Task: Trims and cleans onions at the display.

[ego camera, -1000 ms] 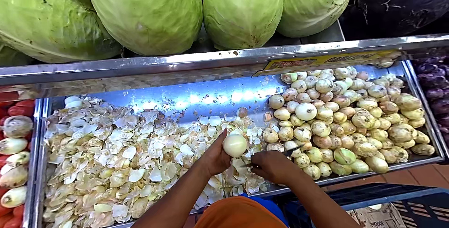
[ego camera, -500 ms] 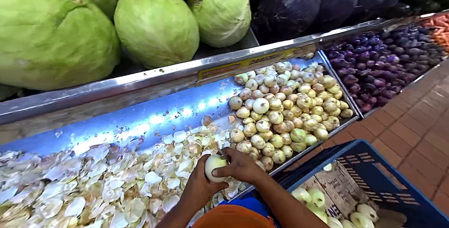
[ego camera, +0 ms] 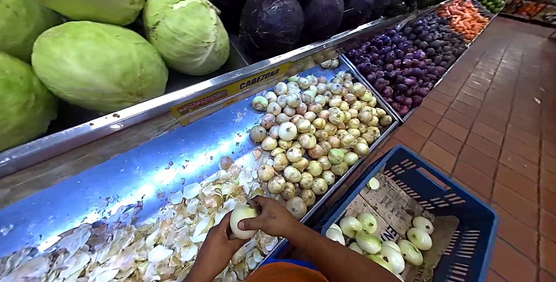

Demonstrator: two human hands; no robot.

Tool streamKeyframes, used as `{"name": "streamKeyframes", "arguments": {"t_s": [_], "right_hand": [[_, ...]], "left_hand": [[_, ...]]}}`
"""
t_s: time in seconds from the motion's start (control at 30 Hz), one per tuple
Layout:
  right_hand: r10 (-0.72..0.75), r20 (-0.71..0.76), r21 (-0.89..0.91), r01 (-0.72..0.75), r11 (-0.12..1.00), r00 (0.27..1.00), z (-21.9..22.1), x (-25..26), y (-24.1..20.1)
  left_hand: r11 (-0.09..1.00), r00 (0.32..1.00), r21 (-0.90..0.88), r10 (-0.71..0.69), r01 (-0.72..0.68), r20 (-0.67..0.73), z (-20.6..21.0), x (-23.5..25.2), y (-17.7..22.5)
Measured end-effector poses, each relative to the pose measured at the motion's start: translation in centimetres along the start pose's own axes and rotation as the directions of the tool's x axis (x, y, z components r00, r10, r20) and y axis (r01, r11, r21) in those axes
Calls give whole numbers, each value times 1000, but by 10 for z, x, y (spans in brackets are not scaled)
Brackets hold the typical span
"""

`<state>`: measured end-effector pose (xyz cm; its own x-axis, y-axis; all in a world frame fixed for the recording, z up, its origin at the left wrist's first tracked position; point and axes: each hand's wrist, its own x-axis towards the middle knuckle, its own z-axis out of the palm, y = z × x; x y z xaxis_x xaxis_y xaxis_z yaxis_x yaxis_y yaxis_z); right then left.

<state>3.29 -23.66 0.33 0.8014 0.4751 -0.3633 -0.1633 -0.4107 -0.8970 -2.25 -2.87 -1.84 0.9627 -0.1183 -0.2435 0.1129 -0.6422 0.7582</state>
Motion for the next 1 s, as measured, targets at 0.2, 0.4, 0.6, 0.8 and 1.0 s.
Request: {"name": "streamKeyframes", "arguments": {"t_s": [0.2, 0.4, 0.6, 0.8, 1.0], "right_hand": [[55, -117, 58, -49, 997, 992, -38, -20, 14], [161, -273, 469, -15, 883, 948, -112, -81, 52], [665, -359, 683, -301, 665, 655, -194, -180, 181], [813, -191, 831, -351, 433, 550, -181, -248, 284], [829, -146, 964, -113, 243, 540, -171, -279, 305]], "left_hand": [[973, 985, 190, 148, -128, -93, 15, -9, 17], [856, 997, 512, -50, 75, -63, -10, 40, -6], [849, 947, 424, -313, 316, -78, 29, 40, 25], [964, 915, 210, -229, 165, 333, 148, 41, 66], [891, 885, 374, 62, -257, 462, 231, 24, 116]]}}
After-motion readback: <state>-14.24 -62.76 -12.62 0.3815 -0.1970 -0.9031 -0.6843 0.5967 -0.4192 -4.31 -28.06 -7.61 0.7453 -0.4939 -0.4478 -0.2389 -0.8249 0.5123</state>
